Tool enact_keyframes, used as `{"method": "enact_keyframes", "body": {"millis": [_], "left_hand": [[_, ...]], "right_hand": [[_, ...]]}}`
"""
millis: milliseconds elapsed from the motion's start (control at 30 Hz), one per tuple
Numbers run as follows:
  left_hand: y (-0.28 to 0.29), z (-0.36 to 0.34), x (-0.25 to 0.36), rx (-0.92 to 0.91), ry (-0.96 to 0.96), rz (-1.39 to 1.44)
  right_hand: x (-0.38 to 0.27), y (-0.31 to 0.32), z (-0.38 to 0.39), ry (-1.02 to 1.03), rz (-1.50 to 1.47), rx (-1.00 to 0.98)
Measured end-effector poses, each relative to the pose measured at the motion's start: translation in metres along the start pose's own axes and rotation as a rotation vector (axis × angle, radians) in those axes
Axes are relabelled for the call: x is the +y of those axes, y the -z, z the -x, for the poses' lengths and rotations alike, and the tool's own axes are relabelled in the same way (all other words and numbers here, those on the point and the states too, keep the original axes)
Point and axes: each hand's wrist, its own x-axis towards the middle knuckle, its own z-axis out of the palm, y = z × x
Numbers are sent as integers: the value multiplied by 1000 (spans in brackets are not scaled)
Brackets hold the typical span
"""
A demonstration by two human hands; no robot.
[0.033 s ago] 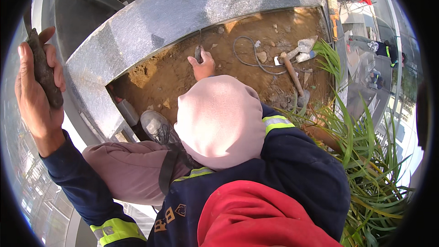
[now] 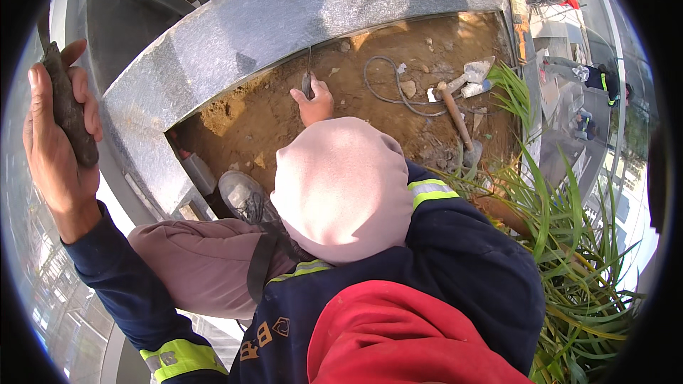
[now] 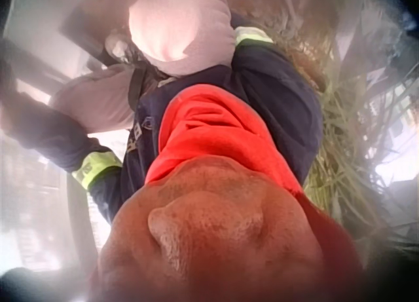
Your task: The person kneels and uses a trowel and a smaller tool to apply and smooth a gray grout-like material into the joints of a curved stone structure. The person repeatedly scoops material, fills gaps, and levels the surface along the stone edge.
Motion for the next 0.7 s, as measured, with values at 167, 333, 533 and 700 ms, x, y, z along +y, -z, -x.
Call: {"method": "enact_keyframes", "body": {"millis": [167, 333, 533, 700], "left_hand": [[7, 2, 0, 3, 9, 22], [-4, -4, 1, 97, -8, -36], [14, -16, -22, 140, -162, -675], [11, -15, -34, -78, -325, -894]], "right_hand": [[-11, -13, 15, -29, -2, -133], [1, 7, 21, 143, -16, -221], [-76, 97, -17, 368, -8, -421], [-186, 167, -102, 658, -41, -445]]}}
